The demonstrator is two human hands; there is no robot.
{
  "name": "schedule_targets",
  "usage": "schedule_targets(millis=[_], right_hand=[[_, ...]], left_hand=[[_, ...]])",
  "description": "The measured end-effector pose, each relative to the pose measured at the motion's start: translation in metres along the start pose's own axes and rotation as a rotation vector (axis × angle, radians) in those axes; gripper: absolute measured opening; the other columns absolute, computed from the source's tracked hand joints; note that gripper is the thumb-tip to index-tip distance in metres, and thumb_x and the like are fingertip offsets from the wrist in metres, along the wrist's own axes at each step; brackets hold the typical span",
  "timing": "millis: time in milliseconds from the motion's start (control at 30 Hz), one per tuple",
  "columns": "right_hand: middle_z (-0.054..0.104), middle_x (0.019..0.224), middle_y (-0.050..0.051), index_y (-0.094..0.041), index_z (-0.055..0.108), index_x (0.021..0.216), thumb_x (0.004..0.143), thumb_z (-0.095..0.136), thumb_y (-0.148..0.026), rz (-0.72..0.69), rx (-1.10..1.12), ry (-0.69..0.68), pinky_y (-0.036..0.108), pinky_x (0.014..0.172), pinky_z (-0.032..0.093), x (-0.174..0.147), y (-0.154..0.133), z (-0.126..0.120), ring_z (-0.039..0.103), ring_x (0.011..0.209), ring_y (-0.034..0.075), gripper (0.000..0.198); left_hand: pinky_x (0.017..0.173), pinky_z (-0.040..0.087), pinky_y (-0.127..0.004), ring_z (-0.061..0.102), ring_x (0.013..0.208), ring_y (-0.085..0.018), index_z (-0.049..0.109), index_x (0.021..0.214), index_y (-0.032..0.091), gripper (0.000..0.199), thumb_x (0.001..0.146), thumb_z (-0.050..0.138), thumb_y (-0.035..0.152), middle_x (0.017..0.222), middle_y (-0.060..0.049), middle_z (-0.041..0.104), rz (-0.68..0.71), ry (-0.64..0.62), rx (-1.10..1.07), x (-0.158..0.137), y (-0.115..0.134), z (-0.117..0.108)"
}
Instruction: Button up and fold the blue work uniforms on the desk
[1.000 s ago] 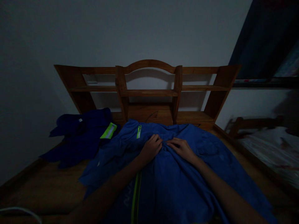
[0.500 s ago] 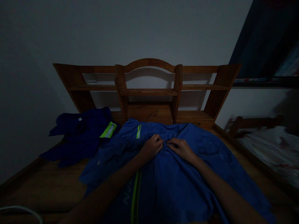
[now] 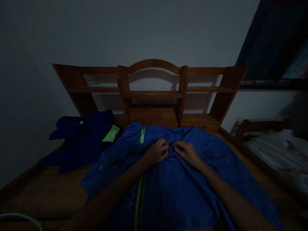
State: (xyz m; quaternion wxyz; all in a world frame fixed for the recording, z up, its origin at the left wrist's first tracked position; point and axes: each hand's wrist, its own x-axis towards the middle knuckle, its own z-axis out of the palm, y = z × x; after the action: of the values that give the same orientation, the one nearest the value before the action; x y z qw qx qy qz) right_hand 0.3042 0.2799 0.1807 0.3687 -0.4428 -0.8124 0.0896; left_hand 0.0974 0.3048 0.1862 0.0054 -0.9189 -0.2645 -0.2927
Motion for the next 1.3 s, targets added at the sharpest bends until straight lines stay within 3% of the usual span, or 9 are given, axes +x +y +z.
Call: schedule_targets(millis=[133, 333, 633, 833, 1300], right_hand=[[0.063, 0.081, -0.001, -0.023, 0.062, 0.099, 0.086, 0.052, -0.023, 0.015, -0.014, 0.000, 0.021, 0.064, 0.041, -0.0003, -0.0015, 0.0003, 0.057, 0.067, 0.012, 0.017], [0.055, 0.062, -0.004, -0.019, 0.055, 0.075, 0.082, 0.055, -0.025, 0.057, -0.077, 0.001, 0.019, 0.056, 0.035, 0.0007, -0.0015, 0.0012, 0.052, 0.056, 0.010, 0.009], [0.055, 0.063, -0.003, -0.019, 0.053, 0.073, 0.084, 0.052, -0.026, 0.043, -0.076, -0.016, 0.019, 0.055, 0.035, 0.0009, -0.0026, 0.0008, 0.052, 0.056, 0.009, 0.013], [0.054, 0.061, -0.003, -0.019, 0.052, 0.071, 0.083, 0.053, -0.028, 0.038, -0.085, 0.009, 0.019, 0.054, 0.035, 0.0008, -0.0008, 0.0020, 0.051, 0.055, 0.009, 0.015], [0.054, 0.061, -0.003, -0.019, 0.055, 0.072, 0.083, 0.054, -0.029, 0.041, -0.073, 0.002, 0.019, 0.055, 0.036, 0.0011, -0.0011, 0.0015, 0.051, 0.054, 0.009, 0.015]], left_hand=[[0.083, 0.043, -0.031, 0.048, 0.094, -0.018, 0.056, 0.094, 0.018, 0.012, 0.085, 0.048, 0.017, 0.096, -0.005, 0.051, 0.045, -0.037, -0.018, -0.0015, -0.0024, 0.0015], [0.084, 0.043, -0.031, 0.048, 0.096, -0.018, 0.057, 0.095, 0.017, 0.015, 0.089, 0.043, 0.021, 0.096, -0.006, 0.052, 0.072, -0.069, 0.005, -0.0041, -0.0011, 0.0009], [0.086, 0.044, -0.033, 0.049, 0.099, -0.019, 0.055, 0.113, 0.019, 0.029, 0.084, 0.050, 0.018, 0.100, -0.007, 0.053, 0.006, 0.009, -0.094, -0.0022, 0.0002, 0.0040], [0.087, 0.044, -0.033, 0.050, 0.098, -0.018, 0.057, 0.111, 0.019, 0.031, 0.081, 0.051, 0.014, 0.098, -0.007, 0.053, -0.010, 0.051, -0.155, -0.0027, -0.0005, 0.0055], [0.084, 0.044, -0.032, 0.050, 0.095, -0.018, 0.059, 0.097, 0.018, 0.018, 0.084, 0.047, 0.016, 0.095, -0.006, 0.054, 0.022, 0.011, -0.070, -0.0016, -0.0029, 0.0020]])
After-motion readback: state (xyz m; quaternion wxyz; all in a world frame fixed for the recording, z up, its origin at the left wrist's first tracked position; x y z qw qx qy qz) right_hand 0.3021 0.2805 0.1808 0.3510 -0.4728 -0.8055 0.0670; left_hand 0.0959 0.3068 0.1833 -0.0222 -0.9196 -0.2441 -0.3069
